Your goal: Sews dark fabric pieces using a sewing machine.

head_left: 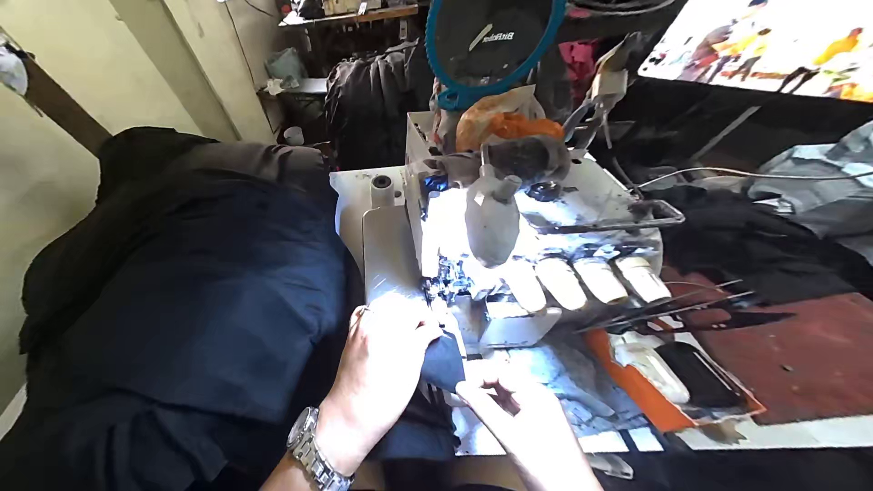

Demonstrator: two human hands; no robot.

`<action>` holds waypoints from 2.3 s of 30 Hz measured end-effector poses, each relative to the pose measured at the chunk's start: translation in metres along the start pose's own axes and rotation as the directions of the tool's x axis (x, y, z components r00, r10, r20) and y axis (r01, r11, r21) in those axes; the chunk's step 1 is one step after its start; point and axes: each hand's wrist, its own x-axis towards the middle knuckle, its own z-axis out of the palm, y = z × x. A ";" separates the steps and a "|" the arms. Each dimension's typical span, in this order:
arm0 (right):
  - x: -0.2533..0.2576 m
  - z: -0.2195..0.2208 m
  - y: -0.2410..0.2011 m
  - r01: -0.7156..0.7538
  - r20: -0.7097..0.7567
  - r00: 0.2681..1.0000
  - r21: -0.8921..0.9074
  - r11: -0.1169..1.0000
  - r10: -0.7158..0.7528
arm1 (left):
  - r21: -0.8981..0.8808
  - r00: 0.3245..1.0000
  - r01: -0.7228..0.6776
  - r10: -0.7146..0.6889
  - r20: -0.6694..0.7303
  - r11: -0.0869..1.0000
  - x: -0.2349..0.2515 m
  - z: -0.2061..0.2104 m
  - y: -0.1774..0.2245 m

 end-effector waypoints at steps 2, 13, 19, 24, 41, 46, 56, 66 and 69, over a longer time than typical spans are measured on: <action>-0.001 0.003 0.001 -0.012 0.009 1.000 0.059 0.998 0.012 | -0.027 1.000 0.014 -0.013 0.017 1.000 0.001 -0.002 0.000; -0.006 0.008 0.005 0.031 -0.009 0.999 0.002 1.000 -0.031 | -0.018 0.996 0.041 -0.039 0.078 0.999 -0.002 -0.005 0.003; -0.005 0.010 0.006 0.119 -0.013 0.993 -0.042 0.992 -0.120 | 0.381 1.000 -0.010 0.010 0.004 0.925 -0.008 -0.001 0.022; -0.007 0.009 -0.027 0.081 -0.041 0.996 0.054 0.995 -0.079 | -0.067 0.999 -0.034 0.032 -0.039 0.997 -0.001 -0.018 0.009; 0.005 -0.007 -0.003 0.257 -0.020 0.966 0.018 0.966 -0.256 | -0.387 1.000 0.014 -0.011 0.008 0.922 0.008 -0.020 0.003; -0.008 0.001 0.003 0.050 -0.024 0.999 0.028 0.998 -0.049 | -0.047 0.989 -0.145 0.145 0.002 0.988 -0.001 0.003 0.000; 0.002 0.009 -0.001 0.199 -0.086 0.976 -0.014 0.980 -0.199 | 0.226 0.983 -0.079 0.114 -0.146 0.971 -0.039 0.015 0.020; 0.007 0.020 -0.002 0.381 -0.065 0.884 -0.471 0.795 -0.462 | 0.059 0.983 -0.131 0.122 0.135 0.990 -0.002 -0.012 -0.013; 0.005 0.035 -0.014 0.363 -0.024 0.889 -0.569 0.738 -0.457 | -0.006 0.973 -0.076 0.075 0.217 0.997 0.023 -0.016 -0.028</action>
